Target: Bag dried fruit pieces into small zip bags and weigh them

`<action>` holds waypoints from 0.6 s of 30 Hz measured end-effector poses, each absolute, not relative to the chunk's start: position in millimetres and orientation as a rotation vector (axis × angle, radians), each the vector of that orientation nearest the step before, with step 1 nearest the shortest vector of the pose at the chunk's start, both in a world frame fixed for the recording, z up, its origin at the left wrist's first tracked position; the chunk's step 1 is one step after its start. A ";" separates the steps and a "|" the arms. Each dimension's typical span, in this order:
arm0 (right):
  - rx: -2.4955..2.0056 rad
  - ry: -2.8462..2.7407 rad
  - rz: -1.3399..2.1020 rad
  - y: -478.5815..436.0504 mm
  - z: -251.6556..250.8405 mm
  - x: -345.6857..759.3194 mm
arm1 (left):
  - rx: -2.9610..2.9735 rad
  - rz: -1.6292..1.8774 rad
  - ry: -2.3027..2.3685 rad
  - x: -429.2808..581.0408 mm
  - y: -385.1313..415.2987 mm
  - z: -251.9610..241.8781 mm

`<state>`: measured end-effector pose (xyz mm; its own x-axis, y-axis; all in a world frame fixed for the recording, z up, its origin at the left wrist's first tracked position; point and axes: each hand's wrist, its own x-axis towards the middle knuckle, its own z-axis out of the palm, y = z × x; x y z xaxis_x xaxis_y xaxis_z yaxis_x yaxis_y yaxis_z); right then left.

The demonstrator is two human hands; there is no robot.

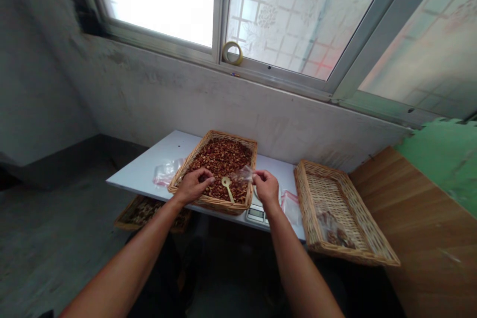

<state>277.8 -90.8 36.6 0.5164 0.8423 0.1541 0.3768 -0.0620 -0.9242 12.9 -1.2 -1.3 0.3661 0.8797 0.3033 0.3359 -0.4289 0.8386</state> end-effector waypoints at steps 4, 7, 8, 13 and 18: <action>-1.632 -0.829 0.490 -94.4 23.7 331.7 | 2.056 0.971 1.184 16.6 -4.6 -0.2; -1.713 -0.694 0.523 -100.2 4.1 355.5 | 2.101 0.969 1.224 17.5 -7.1 2.4; -1.769 -0.671 0.524 -104.1 -2.8 360.6 | 2.108 0.971 1.230 17.6 -7.9 3.1; -1.979 -0.701 0.352 -137.6 -28.1 378.0 | 2.147 0.966 1.272 18.8 -10.7 4.6; -2.019 -0.801 0.187 -170.3 -39.8 381.9 | 2.146 0.999 1.316 20.8 -11.1 3.7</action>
<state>381.9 -170.3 -39.8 0.7763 0.6051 0.1768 0.4646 -0.3597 -0.8091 20.8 -11.1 3.7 0.2901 0.8892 0.3537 0.5797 -0.4574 0.6743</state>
